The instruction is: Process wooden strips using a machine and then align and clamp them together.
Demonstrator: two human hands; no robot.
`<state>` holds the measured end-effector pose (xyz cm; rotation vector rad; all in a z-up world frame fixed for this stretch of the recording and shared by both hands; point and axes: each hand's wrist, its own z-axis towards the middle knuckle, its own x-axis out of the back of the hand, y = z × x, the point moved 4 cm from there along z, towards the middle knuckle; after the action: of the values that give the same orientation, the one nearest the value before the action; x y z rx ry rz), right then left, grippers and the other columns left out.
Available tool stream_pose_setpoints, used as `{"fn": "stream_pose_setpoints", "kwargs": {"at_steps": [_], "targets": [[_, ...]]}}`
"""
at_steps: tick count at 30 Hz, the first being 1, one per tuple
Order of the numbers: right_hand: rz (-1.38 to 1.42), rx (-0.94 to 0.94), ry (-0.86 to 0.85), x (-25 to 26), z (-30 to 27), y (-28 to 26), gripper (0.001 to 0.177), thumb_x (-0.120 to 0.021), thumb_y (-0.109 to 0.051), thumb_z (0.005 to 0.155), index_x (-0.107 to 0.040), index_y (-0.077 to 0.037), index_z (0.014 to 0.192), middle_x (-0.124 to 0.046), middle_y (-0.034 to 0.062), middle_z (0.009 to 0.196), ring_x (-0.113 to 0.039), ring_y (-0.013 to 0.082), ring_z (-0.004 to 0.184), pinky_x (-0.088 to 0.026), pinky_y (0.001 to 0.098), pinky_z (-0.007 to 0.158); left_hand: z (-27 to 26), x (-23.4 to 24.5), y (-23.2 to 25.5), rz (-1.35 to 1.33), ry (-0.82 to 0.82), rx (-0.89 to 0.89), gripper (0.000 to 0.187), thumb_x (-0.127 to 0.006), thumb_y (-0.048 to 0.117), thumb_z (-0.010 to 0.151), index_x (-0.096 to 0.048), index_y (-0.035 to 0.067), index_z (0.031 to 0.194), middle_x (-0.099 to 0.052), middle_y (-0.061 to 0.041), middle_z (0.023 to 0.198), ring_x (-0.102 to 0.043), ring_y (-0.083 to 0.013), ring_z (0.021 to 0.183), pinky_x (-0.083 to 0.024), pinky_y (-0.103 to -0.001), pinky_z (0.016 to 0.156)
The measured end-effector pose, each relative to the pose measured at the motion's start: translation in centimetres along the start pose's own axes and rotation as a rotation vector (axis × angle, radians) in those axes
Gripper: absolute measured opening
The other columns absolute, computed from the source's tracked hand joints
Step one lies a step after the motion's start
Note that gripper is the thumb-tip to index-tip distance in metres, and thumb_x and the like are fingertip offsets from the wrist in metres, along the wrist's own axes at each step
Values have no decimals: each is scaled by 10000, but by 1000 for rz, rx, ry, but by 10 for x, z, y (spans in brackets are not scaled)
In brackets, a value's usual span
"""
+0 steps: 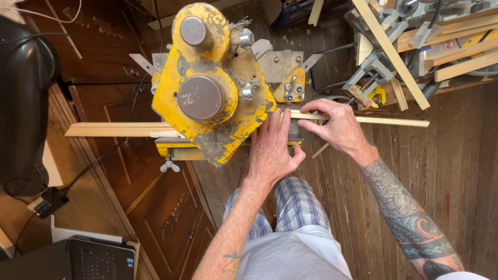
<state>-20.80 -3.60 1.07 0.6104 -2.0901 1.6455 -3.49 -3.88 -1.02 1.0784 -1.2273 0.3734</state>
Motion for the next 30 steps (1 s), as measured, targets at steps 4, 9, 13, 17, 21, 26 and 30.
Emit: {"fn": "stream_pose_setpoints", "kwargs": {"at_steps": [4,9,13,17,21,26,30], "targets": [[131,-48,-31,7,6,-3,171,-775,-35,881,-773,-63,1050,-768,167,1068,-726,309,1012,-569,440,902,1,4,1,23,-5,-5,910,-651,404,659,-484,93,1497,-515,-149,1427,-547,-275,1282,-480,-473,1008],[119,-8,-63,9,11,1,141,-782,-53,872,-779,-68,1012,-776,154,1079,-732,320,1030,-568,454,888,1,-1,1,57,-4,6,927,-650,436,636,-485,117,1491,-523,-127,1415,-552,-250,1277,-493,-460,995],[230,-240,-114,6,11,19,131,-737,-115,948,-782,-57,1057,-776,144,1058,-726,229,970,-580,370,891,3,-1,2,33,-33,20,922,-643,427,622,-489,109,1474,-524,-142,1396,-567,-261,1247,-514,-471,970],[203,-230,-176,13,18,9,152,-724,-91,937,-794,-40,1061,-774,194,1080,-739,261,966,-586,369,862,3,0,3,67,-28,8,926,-639,427,624,-480,110,1480,-512,-138,1410,-552,-257,1273,-504,-469,987],[143,-189,-229,13,20,6,180,-709,-104,948,-787,-23,1088,-771,218,1087,-743,301,989,-600,417,858,1,2,5,79,-17,-5,911,-637,412,656,-477,91,1492,-508,-152,1430,-532,-273,1307,-477,-480,1019],[-3,-31,-252,17,24,-20,223,-794,-30,851,-776,-25,1074,-744,205,1107,-714,338,1033,-578,463,929,3,10,8,56,-21,-13,887,-638,377,686,-473,61,1498,-506,-181,1432,-553,-293,1275,-482,-465,1009],[-98,54,-221,-1,15,-7,205,-729,-18,920,-764,-41,1120,-730,163,1104,-704,300,1048,-572,432,955,-2,12,13,57,6,-22,819,-646,329,717,-496,24,1462,-486,-225,1447,-548,-316,1269,-475,-474,1025]]}}
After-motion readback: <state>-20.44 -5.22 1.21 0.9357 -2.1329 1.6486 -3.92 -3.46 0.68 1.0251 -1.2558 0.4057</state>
